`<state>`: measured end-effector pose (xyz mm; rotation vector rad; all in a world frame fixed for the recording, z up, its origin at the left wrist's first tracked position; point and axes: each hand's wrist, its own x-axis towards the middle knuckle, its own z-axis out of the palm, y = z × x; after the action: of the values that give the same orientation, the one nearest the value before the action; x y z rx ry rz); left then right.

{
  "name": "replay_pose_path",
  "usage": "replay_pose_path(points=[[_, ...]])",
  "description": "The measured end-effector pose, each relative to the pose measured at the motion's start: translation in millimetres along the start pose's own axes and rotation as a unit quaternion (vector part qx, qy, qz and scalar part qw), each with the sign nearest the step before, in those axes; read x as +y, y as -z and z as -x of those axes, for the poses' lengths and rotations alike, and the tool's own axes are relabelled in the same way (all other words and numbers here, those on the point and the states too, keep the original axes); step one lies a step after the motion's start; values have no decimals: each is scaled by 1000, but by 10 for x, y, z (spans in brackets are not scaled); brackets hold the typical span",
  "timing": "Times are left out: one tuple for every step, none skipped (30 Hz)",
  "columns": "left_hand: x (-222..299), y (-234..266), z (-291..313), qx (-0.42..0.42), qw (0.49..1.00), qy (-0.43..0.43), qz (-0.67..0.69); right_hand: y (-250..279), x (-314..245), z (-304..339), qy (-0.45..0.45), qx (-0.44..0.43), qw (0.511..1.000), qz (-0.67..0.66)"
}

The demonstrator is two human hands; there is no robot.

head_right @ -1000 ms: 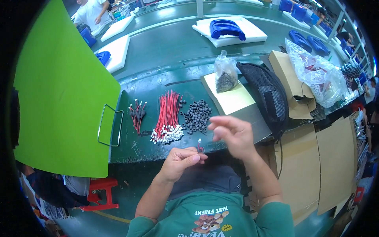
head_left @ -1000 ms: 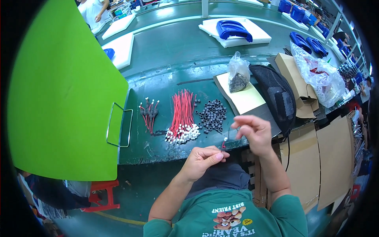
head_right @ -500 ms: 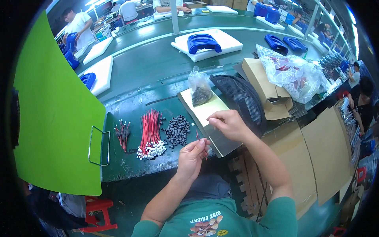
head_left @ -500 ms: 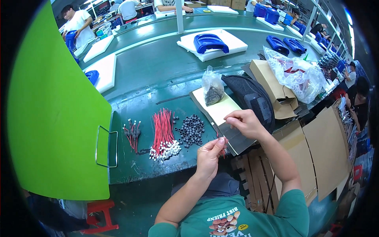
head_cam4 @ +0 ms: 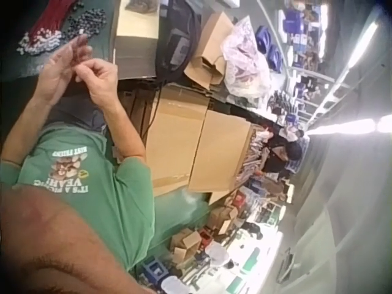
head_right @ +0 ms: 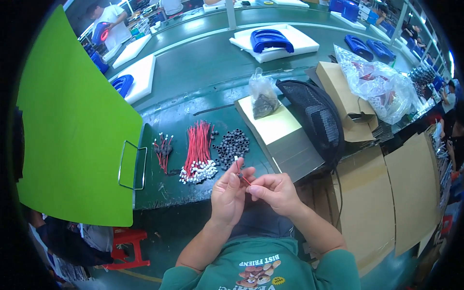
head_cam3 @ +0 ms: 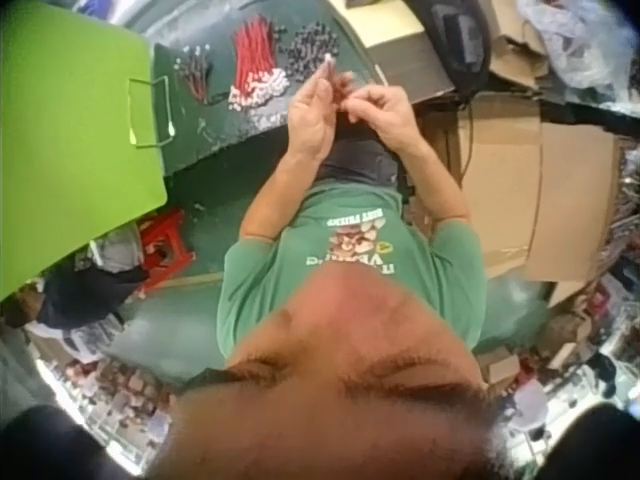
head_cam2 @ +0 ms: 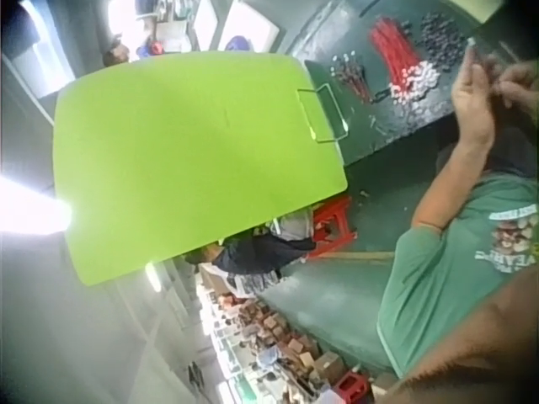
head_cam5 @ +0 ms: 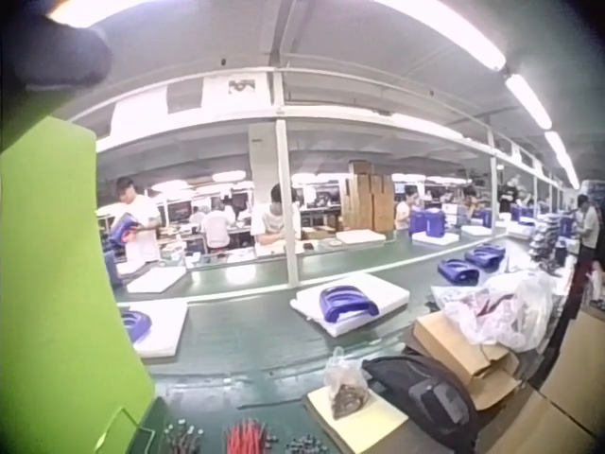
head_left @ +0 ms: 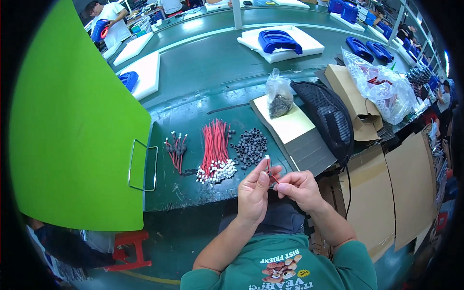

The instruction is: The person assembles small electronic wire harnesses by hand, attaching connectors and rubber sleeves to them.

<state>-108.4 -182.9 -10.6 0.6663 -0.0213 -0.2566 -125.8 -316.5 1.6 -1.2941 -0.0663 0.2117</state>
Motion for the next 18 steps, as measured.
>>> replay_pose_path(points=[[-17,36,-2,11,1000,-12,-8,-30,8,9,2,11,1000,-6],[-18,68,1,14,1000,-12,-10,-53,18,18,4,22,1000,-12],[-16,98,7,-6,1000,-18,-22,-60,43,25,2,20,1000,-14],[-19,121,8,-27,999,-24,-33,-53,73,29,2,20,1000,-9],[-24,148,11,-26,999,-24,-33,-49,90,36,3,20,1000,-5],[-28,175,18,-40,999,-6,-26,-57,93,45,2,20,1000,-5],[-28,191,24,-54,998,11,-19,-74,98,50,4,22,1000,-6],[-33,190,27,-54,998,12,-19,-89,98,55,6,23,1000,-6],[-42,184,31,-58,998,22,-7,-100,89,56,6,24,1000,-6],[-48,187,32,-62,998,31,4,-109,77,47,-2,31,1000,-5],[-48,194,34,-61,998,31,4,-116,71,39,-10,38,999,-4],[-47,204,38,-39,999,22,-21,-101,70,44,-11,37,999,-5],[-51,209,38,-16,999,14,-45,-62,67,57,2,29,999,42],[-36,200,36,-16,999,14,-45,-40,65,61,15,21,996,88],[-4,183,33,-17,997,10,-70,-36,60,47,14,22,996,88],[17,174,35,-19,995,7,-95,-21,44,33,78,64,993,54],[47,194,37,-20,995,10,-95,-5,27,16,142,106,984,20],[90,224,40,-46,992,52,-103,14,4,-11,142,108,984,20]])
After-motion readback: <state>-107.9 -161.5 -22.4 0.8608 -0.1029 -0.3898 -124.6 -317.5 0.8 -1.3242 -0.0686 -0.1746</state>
